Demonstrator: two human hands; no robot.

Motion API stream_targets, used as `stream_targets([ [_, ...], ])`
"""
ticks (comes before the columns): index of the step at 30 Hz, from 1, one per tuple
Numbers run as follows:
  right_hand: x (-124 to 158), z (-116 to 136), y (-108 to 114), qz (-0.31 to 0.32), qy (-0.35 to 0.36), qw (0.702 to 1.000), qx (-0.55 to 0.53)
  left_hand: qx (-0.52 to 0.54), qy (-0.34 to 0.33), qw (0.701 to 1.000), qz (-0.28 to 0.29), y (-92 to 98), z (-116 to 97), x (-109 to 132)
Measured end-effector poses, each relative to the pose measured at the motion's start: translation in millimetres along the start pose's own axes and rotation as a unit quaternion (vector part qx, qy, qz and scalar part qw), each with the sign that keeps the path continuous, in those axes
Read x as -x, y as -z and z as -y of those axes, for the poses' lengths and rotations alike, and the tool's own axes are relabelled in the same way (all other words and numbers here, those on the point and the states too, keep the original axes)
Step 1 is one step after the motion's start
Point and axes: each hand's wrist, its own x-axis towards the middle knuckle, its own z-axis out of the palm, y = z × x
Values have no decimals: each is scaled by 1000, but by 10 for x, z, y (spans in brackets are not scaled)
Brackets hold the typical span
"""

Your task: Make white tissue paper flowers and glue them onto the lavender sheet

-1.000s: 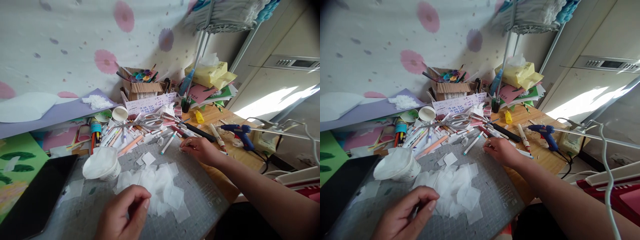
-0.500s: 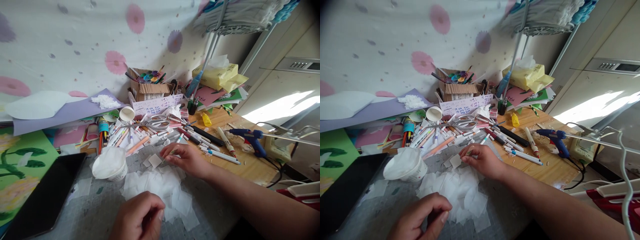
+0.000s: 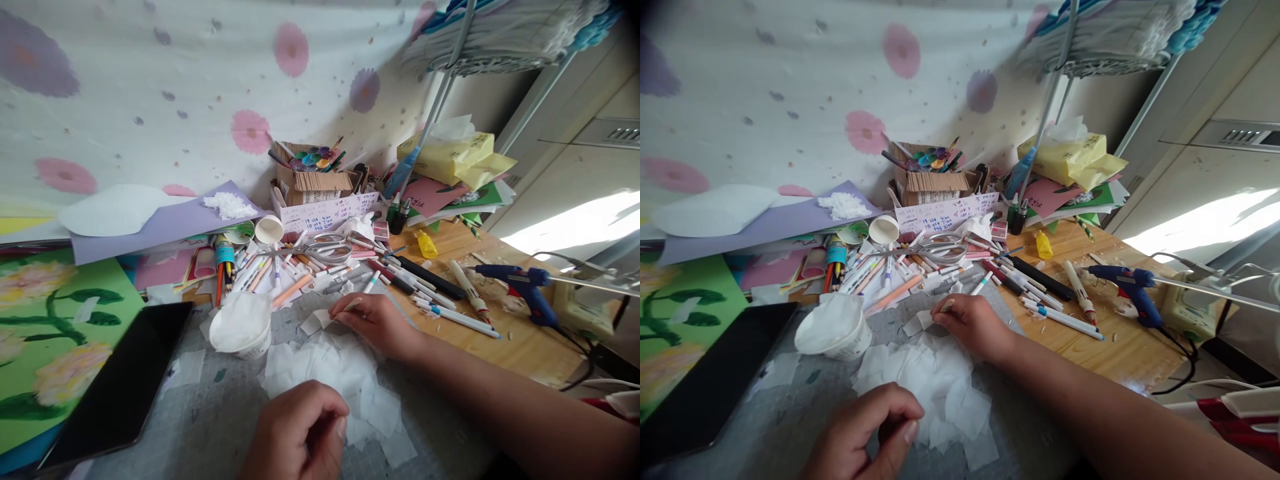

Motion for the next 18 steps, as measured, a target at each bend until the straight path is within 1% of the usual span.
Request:
stream_targets([
  [3,57,108,57,-18,-21,998,-47,32,22,998,-45,3,-15,13],
  [5,121,183,86,-28,-62,986,-154,58,56,994,-77,13,-18,10],
  [7,197,252,94,-36,-90,962,-254,89,102,987,-83,29,-14,-2],
  [9,270,322,79,-34,-109,939,-325,122,134,981,-67,43,-7,-19],
  [12,353,435,41,-30,-136,910,-391,165,138,976,-26,50,4,-34],
  [15,400,532,14,-34,-160,890,-426,198,134,971,4,46,21,-31],
  [18,433,589,-3,-41,-173,878,-445,214,144,966,14,49,18,-31],
])
